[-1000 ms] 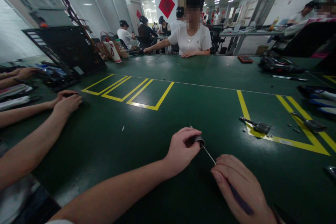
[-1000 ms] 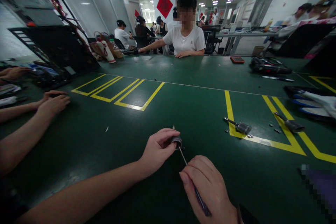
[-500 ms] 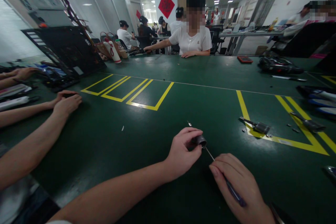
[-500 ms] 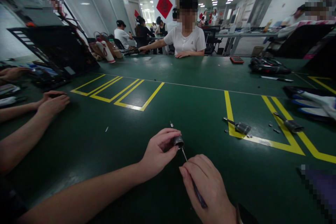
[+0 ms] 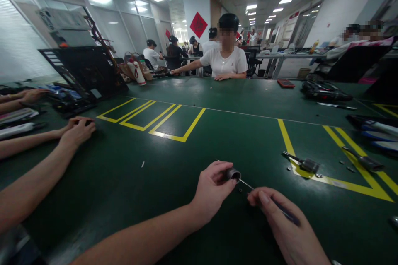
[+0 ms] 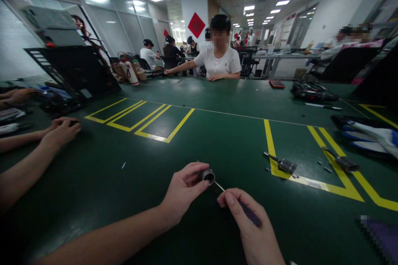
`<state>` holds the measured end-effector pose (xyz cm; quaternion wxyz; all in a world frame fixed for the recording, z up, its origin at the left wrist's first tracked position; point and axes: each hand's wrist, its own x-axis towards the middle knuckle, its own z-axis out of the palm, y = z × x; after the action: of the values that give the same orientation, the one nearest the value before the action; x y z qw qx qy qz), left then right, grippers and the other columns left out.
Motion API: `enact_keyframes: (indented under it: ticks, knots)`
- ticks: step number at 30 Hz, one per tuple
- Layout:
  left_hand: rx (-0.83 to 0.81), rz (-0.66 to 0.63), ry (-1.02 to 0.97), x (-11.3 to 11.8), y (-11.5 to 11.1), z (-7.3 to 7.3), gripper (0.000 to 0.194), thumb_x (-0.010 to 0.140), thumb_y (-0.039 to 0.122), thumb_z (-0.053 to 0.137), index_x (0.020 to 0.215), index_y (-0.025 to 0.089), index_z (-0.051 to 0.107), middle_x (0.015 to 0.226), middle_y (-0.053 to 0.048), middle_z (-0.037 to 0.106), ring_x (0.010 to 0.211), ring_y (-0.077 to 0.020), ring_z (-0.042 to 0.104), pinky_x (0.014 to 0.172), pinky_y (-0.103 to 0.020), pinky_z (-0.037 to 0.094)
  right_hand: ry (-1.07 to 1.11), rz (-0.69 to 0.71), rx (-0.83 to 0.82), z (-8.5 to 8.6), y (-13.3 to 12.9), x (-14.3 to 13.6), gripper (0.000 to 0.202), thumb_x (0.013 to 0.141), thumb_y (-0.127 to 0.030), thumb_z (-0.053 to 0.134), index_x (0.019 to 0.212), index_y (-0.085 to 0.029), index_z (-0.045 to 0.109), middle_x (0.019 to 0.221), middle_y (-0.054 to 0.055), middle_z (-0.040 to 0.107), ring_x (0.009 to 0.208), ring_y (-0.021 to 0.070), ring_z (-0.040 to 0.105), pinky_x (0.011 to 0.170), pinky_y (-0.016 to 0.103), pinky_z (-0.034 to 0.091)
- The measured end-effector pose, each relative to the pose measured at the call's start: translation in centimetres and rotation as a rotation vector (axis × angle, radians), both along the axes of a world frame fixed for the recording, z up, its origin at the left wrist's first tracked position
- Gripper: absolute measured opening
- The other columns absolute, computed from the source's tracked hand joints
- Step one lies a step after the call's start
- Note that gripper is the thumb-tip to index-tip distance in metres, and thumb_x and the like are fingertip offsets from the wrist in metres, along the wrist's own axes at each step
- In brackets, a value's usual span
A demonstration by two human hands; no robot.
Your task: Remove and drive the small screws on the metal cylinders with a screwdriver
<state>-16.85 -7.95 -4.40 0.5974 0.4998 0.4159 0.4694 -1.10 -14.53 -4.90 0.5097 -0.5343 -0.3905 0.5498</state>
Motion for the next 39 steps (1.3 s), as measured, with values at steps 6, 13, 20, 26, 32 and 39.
enact_keyframes:
  ticks: [6,13,20,26,32,39]
  knots:
    - [0.007,0.024,-0.002,0.0,0.0,0.0,0.035,0.063,0.005,0.070,0.096,0.016,0.069,0.110,-0.007,0.057,0.094,-0.0203,0.065,0.088,-0.036,0.053,0.306,-0.083,-0.101,0.1,0.3,-0.4,0.034,0.063,-0.051,0.074,0.075,-0.020,0.072,0.082,0.005,0.069,0.084,0.0201,0.062,0.084,0.032,0.050]
    - [-0.036,0.009,0.006,-0.2,-0.1,0.1,0.035,0.064,0.008,0.072,0.098,0.016,0.068,0.108,-0.008,0.060,0.092,-0.0199,0.064,0.088,-0.038,0.053,-0.262,0.097,0.237,0.1,-0.1,0.4,0.018,0.080,-0.036,0.063,0.085,-0.022,0.072,0.088,0.005,0.069,0.087,0.0203,0.065,0.079,0.027,0.053]
    - [-0.096,-0.019,-0.055,-0.2,-0.1,0.9,0.037,0.064,0.006,0.072,0.099,0.016,0.067,0.099,-0.007,0.064,0.091,-0.0191,0.064,0.086,-0.037,0.052,-0.113,0.008,0.200,0.1,0.1,0.3,0.023,0.079,-0.041,0.062,0.081,-0.021,0.073,0.080,0.007,0.071,0.080,0.0216,0.068,0.074,0.031,0.056]
    - [-0.110,-0.013,-0.105,0.1,0.0,0.3,0.035,0.063,0.007,0.072,0.096,0.015,0.068,0.093,-0.006,0.066,0.088,-0.0173,0.064,0.086,-0.036,0.051,0.206,-0.012,0.101,0.3,0.5,0.1,0.023,0.074,-0.043,0.068,0.075,-0.020,0.073,0.079,0.008,0.072,0.078,0.0222,0.068,0.079,0.037,0.056]
    - [-0.037,-0.020,-0.069,-0.1,0.1,0.2,0.032,0.065,0.008,0.071,0.096,0.016,0.068,0.097,-0.005,0.063,0.088,-0.0169,0.063,0.086,-0.036,0.051,-0.101,-0.013,0.219,-0.1,-0.2,0.5,0.022,0.081,-0.040,0.061,0.083,-0.021,0.072,0.081,0.006,0.072,0.080,0.0218,0.068,0.073,0.032,0.057]
    - [0.035,0.007,0.007,-0.2,0.1,0.3,0.028,0.066,0.008,0.070,0.092,0.017,0.069,0.100,-0.005,0.062,0.089,-0.0173,0.062,0.084,-0.034,0.052,-0.556,0.036,0.494,0.3,-0.7,0.5,0.016,0.083,-0.027,0.060,0.091,-0.023,0.072,0.091,0.006,0.072,0.084,0.0201,0.069,0.075,0.025,0.057]
